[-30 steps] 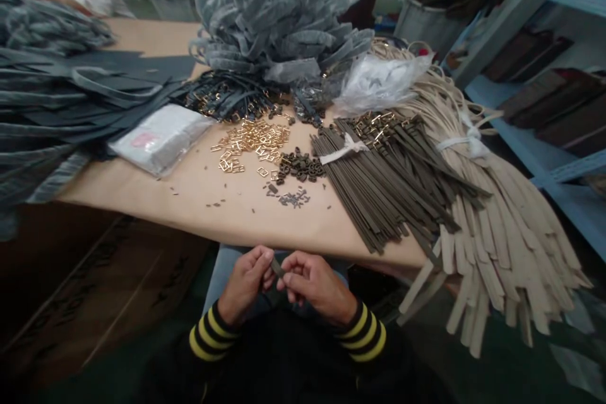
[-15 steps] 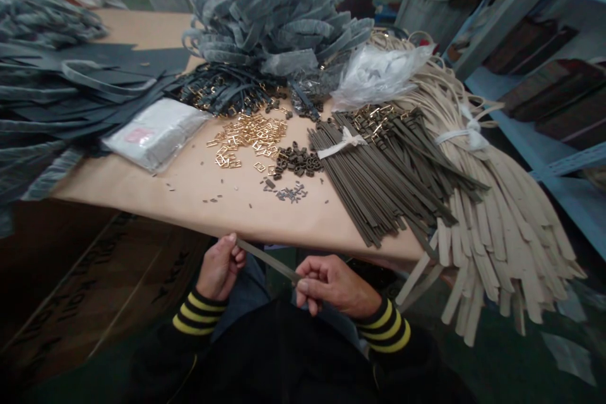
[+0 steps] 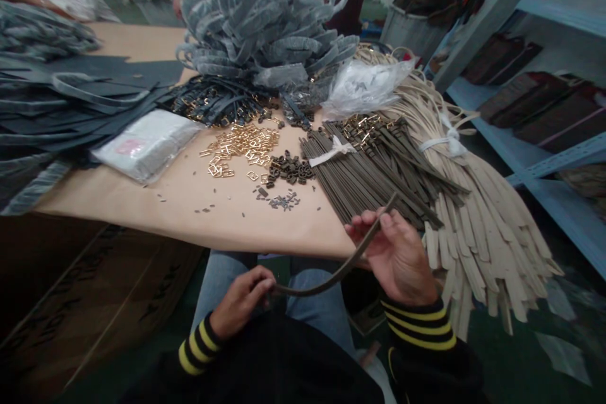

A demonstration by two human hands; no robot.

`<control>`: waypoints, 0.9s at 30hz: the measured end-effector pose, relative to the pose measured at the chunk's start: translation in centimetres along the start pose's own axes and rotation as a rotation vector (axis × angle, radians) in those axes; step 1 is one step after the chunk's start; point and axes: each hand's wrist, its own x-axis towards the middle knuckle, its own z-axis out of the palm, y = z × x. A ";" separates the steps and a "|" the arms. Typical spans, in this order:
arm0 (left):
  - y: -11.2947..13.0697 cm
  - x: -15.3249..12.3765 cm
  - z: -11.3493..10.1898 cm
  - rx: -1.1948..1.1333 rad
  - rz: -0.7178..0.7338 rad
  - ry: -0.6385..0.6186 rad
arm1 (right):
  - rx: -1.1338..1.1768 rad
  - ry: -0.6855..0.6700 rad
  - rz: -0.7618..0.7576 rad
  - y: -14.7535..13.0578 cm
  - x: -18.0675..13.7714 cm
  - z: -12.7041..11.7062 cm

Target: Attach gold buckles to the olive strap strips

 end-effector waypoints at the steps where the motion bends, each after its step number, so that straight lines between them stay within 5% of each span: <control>1: 0.2 -0.1 0.4 0.086 0.025 -0.054 | 0.003 -0.014 0.008 -0.3 0.0 0.4; 3: 1.0 -0.3 1.1 0.125 0.038 -0.051 | -0.080 -0.144 0.075 -0.6 -0.2 1.2; 7: 2.9 -0.1 1.8 -0.121 -0.047 -0.003 | -0.340 -0.661 0.295 1.3 -1.3 3.7; 9: 3.3 0.0 1.8 -0.186 -0.082 0.025 | -0.335 -0.764 0.349 2.8 -2.1 4.8; 27: 1.4 0.5 2.0 -0.500 -0.190 0.110 | -0.118 -0.779 0.415 5.5 -3.3 6.4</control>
